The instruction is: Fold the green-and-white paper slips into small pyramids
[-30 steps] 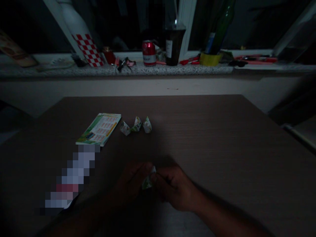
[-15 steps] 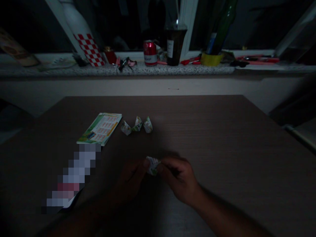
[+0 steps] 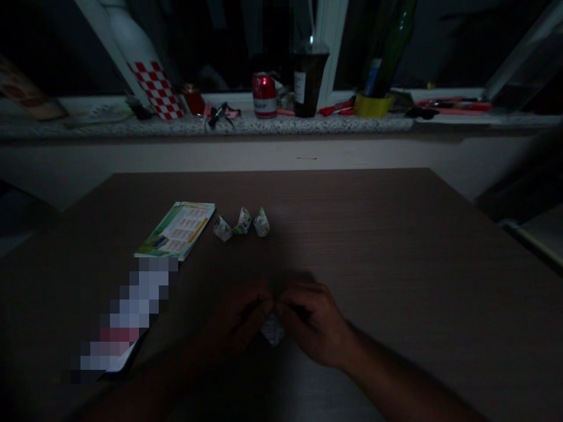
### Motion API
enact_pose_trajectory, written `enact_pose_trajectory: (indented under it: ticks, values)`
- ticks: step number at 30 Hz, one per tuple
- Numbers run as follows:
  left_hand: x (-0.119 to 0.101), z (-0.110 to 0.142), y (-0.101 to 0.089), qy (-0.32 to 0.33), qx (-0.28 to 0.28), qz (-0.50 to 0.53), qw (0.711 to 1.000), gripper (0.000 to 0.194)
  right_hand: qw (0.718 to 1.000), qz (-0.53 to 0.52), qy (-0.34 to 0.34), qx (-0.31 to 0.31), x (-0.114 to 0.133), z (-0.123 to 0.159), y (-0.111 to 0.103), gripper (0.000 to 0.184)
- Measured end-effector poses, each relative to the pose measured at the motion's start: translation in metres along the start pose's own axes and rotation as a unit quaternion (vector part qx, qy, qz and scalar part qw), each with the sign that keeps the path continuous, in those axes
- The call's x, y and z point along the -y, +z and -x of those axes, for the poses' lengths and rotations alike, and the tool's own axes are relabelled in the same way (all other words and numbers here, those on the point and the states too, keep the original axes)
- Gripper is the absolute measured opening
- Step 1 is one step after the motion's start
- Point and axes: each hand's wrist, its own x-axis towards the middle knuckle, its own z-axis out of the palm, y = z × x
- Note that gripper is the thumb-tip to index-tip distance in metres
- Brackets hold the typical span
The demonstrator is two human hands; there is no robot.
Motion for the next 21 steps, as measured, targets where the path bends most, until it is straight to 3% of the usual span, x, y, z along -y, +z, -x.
enact_pose_trajectory:
  ticks: [4, 9, 15, 21]
  values:
    - [-0.0016, 0.0034, 0.0006, -0.015, -0.006, 0.025, 1.000, 0.023, 0.999, -0.039, 0.019, -0.014, 0.0004, 0.0001, 0.0003, 0.025]
    - [-0.0019, 0.0023, -0.0023, -0.056, -0.058, 0.068, 0.994, 0.026, 0.994, -0.076, 0.038, -0.065, -0.0003, -0.0006, -0.0008, 0.026]
    - [-0.0010, -0.0009, -0.0013, -0.029, -0.119, 0.054, 0.991, 0.022, 0.994, -0.043, 0.016, -0.095, 0.0034, -0.0015, -0.0014, 0.020]
    - [-0.0020, -0.0003, -0.0034, 0.006, -0.178, -0.009, 0.984, 0.013, 0.981, -0.046, 0.057, -0.178, -0.0064, 0.0004, 0.0012, 0.021]
